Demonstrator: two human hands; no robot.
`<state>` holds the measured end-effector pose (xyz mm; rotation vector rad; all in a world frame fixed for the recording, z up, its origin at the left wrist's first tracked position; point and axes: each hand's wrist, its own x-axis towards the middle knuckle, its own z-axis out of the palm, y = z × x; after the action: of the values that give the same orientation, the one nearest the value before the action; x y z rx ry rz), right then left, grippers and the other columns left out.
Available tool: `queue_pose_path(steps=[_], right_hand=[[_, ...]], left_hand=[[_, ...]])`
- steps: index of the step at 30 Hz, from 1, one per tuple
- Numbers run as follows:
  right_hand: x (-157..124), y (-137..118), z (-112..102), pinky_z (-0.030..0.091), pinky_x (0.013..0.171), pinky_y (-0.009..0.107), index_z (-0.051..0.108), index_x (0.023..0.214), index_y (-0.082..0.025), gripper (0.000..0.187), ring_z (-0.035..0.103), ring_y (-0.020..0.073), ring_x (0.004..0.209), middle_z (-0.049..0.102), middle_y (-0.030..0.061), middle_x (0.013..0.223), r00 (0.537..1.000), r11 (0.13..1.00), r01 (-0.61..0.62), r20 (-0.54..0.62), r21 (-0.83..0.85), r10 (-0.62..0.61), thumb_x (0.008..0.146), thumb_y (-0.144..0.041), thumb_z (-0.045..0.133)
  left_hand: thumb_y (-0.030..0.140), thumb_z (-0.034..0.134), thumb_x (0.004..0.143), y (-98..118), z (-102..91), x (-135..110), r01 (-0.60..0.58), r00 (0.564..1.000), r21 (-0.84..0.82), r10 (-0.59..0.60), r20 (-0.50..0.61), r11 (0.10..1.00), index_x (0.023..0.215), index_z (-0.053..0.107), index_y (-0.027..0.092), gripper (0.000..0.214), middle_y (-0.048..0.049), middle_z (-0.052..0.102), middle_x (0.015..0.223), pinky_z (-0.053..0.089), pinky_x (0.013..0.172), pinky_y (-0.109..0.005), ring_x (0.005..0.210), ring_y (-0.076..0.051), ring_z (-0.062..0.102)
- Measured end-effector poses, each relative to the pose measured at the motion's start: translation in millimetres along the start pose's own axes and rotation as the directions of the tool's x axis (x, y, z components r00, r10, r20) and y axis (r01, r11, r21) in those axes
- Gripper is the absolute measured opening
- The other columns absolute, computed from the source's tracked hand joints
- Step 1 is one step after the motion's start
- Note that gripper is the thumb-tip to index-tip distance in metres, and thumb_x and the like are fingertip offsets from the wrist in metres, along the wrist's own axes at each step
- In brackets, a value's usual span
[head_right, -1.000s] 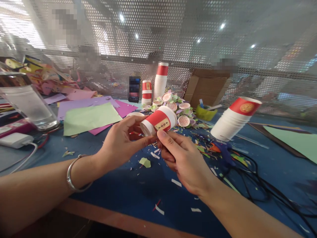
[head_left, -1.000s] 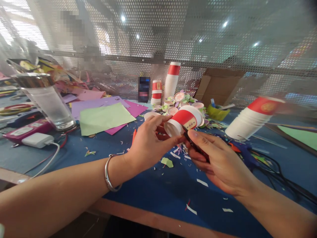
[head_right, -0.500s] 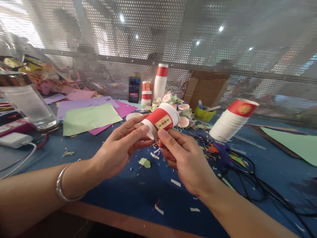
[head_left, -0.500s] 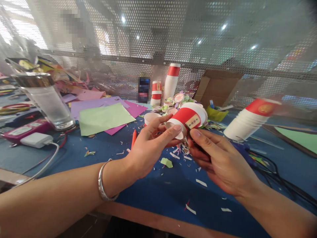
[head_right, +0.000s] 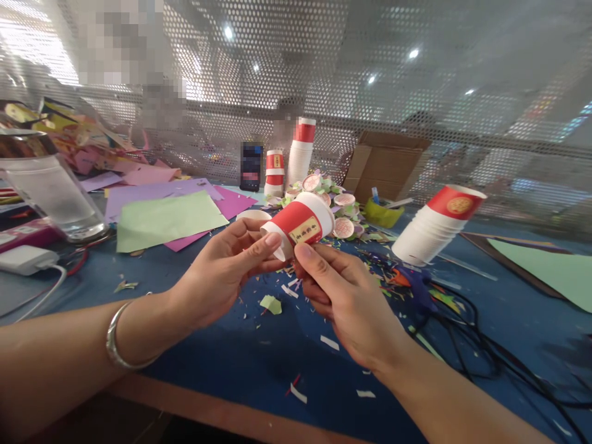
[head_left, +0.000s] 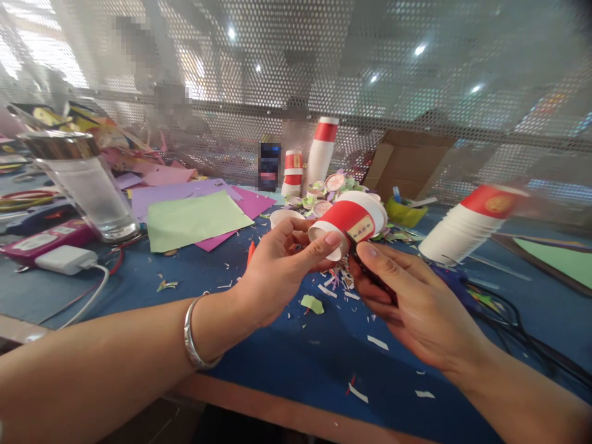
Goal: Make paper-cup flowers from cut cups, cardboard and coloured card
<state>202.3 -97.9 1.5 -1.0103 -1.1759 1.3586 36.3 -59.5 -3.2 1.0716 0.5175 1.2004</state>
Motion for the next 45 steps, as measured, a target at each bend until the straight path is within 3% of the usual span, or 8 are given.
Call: queue_pose_path(steps=[8, 16, 23, 29, 33, 40, 42, 45], right_hand=[[0.4, 3.3, 0.4, 0.01, 0.038, 0.018, 0.065, 0.075, -0.018, 0.037, 0.022, 0.0033, 0.048, 0.036, -0.0057, 0.063, 1.0, 1.0, 0.003, 0.001, 0.016, -0.003, 0.085, -0.051, 0.077], [-0.9, 9.8, 1.4, 0.008, 0.04, 0.021, 0.063, 0.078, -0.019, 0.036, 0.021, 0.0048, 0.051, 0.036, -0.0049, 0.07, 0.998, 1.0, 0.025, -0.054, -0.008, -0.026, 0.085, -0.051, 0.077], [-3.1, 9.1, 2.7, 0.007, 0.043, 0.023, 0.059, 0.076, -0.02, 0.039, 0.02, 0.0063, 0.053, 0.035, -0.0044, 0.07, 0.997, 0.999, 0.014, -0.081, -0.039, -0.017, 0.085, -0.054, 0.076], [-4.3, 10.6, 3.0, 0.006, 0.043, 0.024, 0.058, 0.074, -0.02, 0.042, 0.019, 0.0068, 0.052, 0.033, -0.0046, 0.067, 0.994, 0.999, 0.011, -0.111, -0.053, -0.017, 0.083, -0.056, 0.077], [-3.8, 10.8, 2.1, 0.008, 0.043, 0.024, 0.06, 0.074, -0.02, 0.041, 0.021, 0.0064, 0.052, 0.033, -0.0045, 0.066, 0.994, 0.999, 0.015, -0.11, -0.042, -0.019, 0.084, -0.056, 0.076], [-5.0, 10.4, 3.8, 0.008, 0.043, 0.024, 0.058, 0.071, -0.02, 0.042, 0.019, 0.0063, 0.051, 0.034, -0.0046, 0.065, 0.994, 0.998, 0.024, -0.104, -0.056, -0.03, 0.085, -0.055, 0.076], [-5.8, 9.1, 4.3, 0.008, 0.043, 0.024, 0.058, 0.071, -0.02, 0.042, 0.018, 0.0069, 0.051, 0.031, -0.0052, 0.063, 0.994, 0.997, 0.04, -0.095, -0.064, -0.046, 0.085, -0.056, 0.075], [-6.9, 7.1, 5.1, 0.008, 0.042, 0.024, 0.057, 0.071, -0.021, 0.043, 0.019, 0.0073, 0.05, 0.026, -0.006, 0.061, 0.995, 0.996, 0.053, -0.083, -0.077, -0.06, 0.085, -0.058, 0.074]], left_hand=[[0.034, 0.079, 0.085, -2.4, -8.2, 6.7, -0.108, 0.994, 0.217, 0.099, 0.055, 0.97, 0.106, 0.059, 0.013, 0.036, -0.0049, 0.071, 0.093, 0.056, 0.073, -0.024, 0.08, -0.011, 0.067], [0.036, 0.076, 0.087, -6.8, -6.6, 5.7, -0.084, 0.994, 0.186, 0.068, 0.088, 0.979, 0.104, 0.058, 0.013, 0.034, -0.0024, 0.067, 0.087, 0.056, 0.077, -0.027, 0.078, -0.011, 0.066], [0.039, 0.077, 0.086, -3.5, -8.4, 5.6, -0.187, 0.982, 0.351, 0.165, 0.09, 0.918, 0.106, 0.06, 0.015, 0.036, -0.0024, 0.067, 0.084, 0.053, 0.068, -0.026, 0.075, -0.013, 0.065], [0.032, 0.078, 0.085, -4.9, -7.8, 5.7, -0.221, 0.974, 0.354, 0.19, 0.119, 0.909, 0.108, 0.059, 0.017, 0.034, -0.0024, 0.069, 0.085, 0.056, 0.07, -0.026, 0.076, -0.014, 0.067], [0.035, 0.078, 0.085, -6.8, -9.8, 7.3, -0.267, 0.963, 0.42, 0.229, 0.14, 0.867, 0.116, 0.06, 0.017, 0.04, -0.006, 0.072, 0.096, 0.059, 0.077, -0.029, 0.084, -0.017, 0.07], [0.032, 0.075, 0.088, -3.9, -18.4, 8.0, -0.397, 0.918, 0.576, 0.312, 0.246, 0.715, 0.131, 0.063, 0.017, 0.047, -0.0131, 0.066, 0.123, 0.058, 0.091, -0.036, 0.099, -0.021, 0.07], [0.033, 0.078, 0.086, -2.7, -17.2, 6.6, -0.363, 0.932, 0.539, 0.291, 0.217, 0.76, 0.131, 0.061, 0.019, 0.05, -0.0121, 0.068, 0.12, 0.058, 0.092, -0.037, 0.101, -0.022, 0.069], [0.038, 0.081, 0.083, -0.5, -11.7, 4.5, -0.23, 0.973, 0.357, 0.201, 0.116, 0.905, 0.13, 0.055, 0.019, 0.056, -0.0084, 0.071, 0.105, 0.058, 0.082, -0.033, 0.092, -0.019, 0.069]])
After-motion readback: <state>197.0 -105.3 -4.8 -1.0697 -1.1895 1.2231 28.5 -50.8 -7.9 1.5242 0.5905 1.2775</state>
